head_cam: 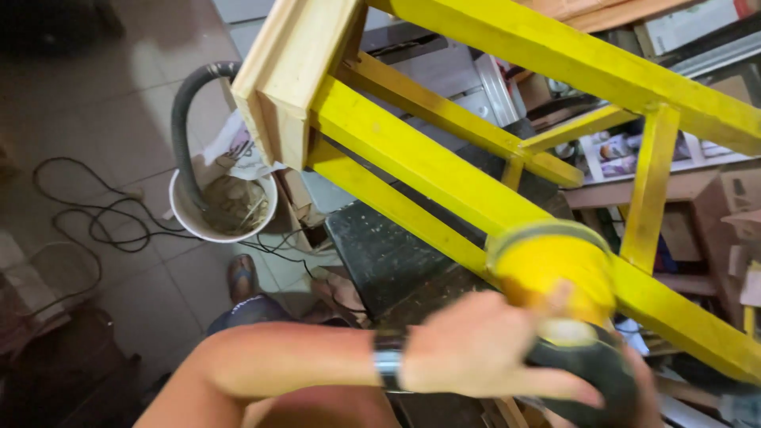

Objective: Sanding a yellow wooden stool and a wood block using an orbital sander.

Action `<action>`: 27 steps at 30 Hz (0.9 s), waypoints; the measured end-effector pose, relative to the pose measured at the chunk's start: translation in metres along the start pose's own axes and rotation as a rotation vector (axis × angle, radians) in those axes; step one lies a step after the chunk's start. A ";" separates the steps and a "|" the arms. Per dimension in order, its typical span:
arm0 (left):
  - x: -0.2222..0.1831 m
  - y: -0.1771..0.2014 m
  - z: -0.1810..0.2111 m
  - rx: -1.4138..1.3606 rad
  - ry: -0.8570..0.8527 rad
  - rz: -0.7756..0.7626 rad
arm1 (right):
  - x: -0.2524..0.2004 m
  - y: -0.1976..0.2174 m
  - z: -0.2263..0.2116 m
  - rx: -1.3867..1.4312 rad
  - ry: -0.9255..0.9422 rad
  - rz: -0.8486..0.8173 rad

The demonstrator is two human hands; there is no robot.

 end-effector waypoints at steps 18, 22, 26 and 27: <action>-0.020 0.141 -0.027 -0.081 -0.070 0.109 | 0.037 -0.261 0.007 -2.010 0.563 -0.275; -0.027 0.176 -0.042 -0.158 0.114 0.128 | 0.068 -0.294 0.020 -1.937 0.493 -0.547; -0.023 0.197 -0.043 -0.239 0.259 0.147 | 0.076 -0.331 0.019 -2.086 0.169 -0.292; -0.019 0.195 -0.038 -0.231 0.262 0.141 | 0.078 -0.326 0.013 -2.076 0.171 -0.287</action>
Point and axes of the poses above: each hand's wrist, its own x-axis towards the middle knuckle, its own y-axis out of the back of the hand, z = x × y, the point moved 4 cm from there along x, towards the middle knuckle, and after that the axes turned 6 degrees about y, right-handed, at the moved point
